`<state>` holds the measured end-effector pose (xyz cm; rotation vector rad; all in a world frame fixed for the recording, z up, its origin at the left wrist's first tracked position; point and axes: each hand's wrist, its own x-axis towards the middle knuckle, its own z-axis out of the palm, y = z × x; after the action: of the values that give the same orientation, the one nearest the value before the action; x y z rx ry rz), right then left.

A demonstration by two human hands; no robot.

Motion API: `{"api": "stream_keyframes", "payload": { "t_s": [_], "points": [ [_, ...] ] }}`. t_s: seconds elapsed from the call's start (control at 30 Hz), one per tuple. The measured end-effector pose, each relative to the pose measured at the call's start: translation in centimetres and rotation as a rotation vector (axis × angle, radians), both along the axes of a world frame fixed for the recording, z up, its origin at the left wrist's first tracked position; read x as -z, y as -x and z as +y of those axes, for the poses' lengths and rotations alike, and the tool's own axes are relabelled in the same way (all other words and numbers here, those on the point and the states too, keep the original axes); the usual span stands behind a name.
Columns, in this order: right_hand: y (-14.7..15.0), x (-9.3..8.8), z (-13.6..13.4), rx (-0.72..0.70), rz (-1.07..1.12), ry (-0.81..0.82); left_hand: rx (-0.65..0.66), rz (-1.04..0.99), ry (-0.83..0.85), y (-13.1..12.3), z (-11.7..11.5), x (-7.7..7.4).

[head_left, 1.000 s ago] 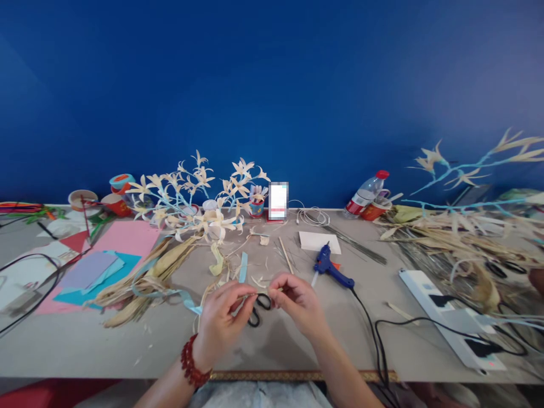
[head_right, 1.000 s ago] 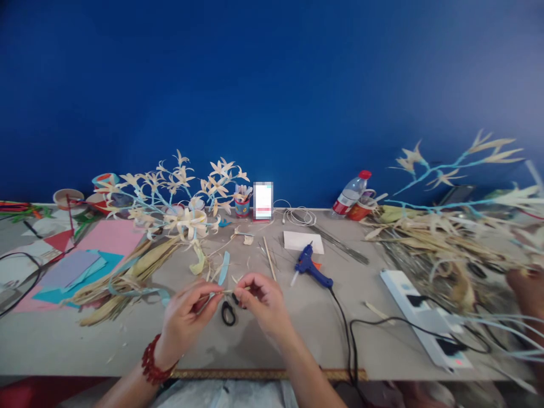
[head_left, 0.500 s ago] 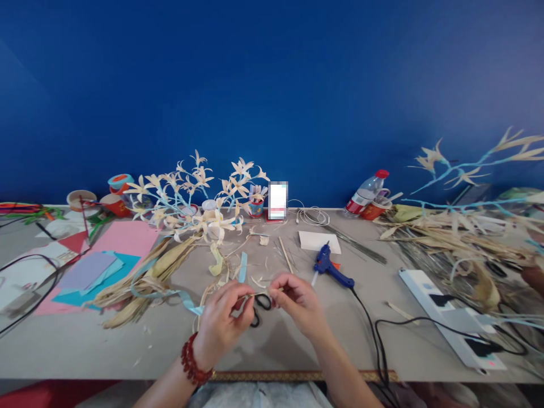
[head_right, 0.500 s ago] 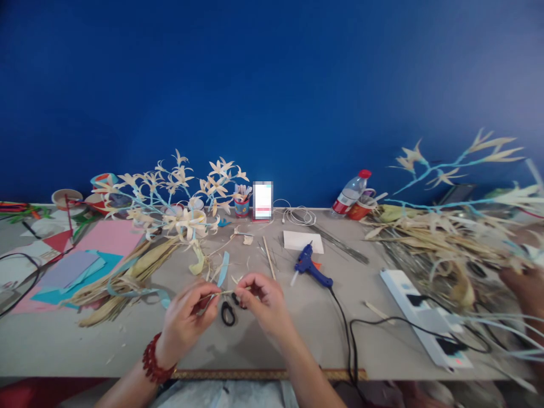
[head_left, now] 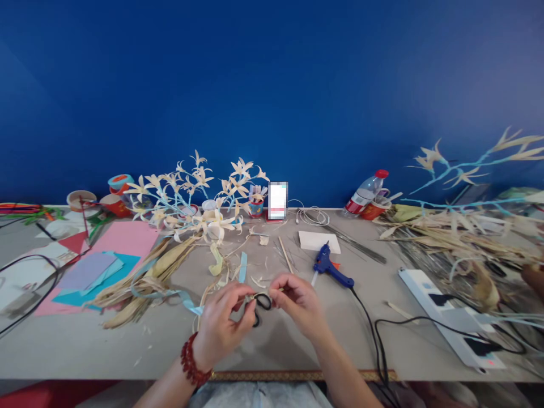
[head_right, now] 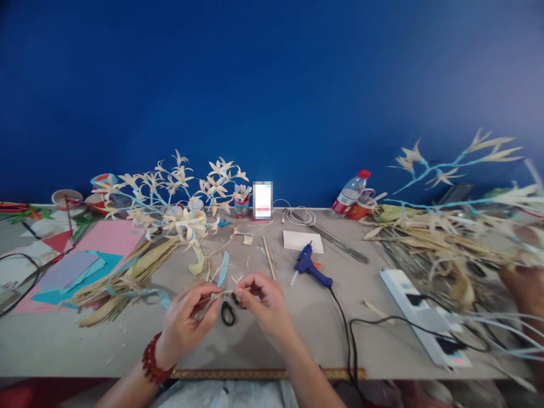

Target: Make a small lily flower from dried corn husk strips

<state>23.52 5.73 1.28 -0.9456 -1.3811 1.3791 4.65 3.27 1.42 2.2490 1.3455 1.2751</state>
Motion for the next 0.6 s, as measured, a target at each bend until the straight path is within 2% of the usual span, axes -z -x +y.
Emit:
{"api": "stream_keyframes", "payload": {
  "t_s": [0.23,0.6],
  "points": [
    [-0.04,0.11,-0.05,-0.001,0.000,-0.008,0.063,-0.038,-0.040,0.05,0.13,0.06],
    [0.22,-0.19,-0.17,-0.013,-0.060,-0.066,-0.006,-0.016,-0.070,0.45,-0.16,0.16]
  ]
}}
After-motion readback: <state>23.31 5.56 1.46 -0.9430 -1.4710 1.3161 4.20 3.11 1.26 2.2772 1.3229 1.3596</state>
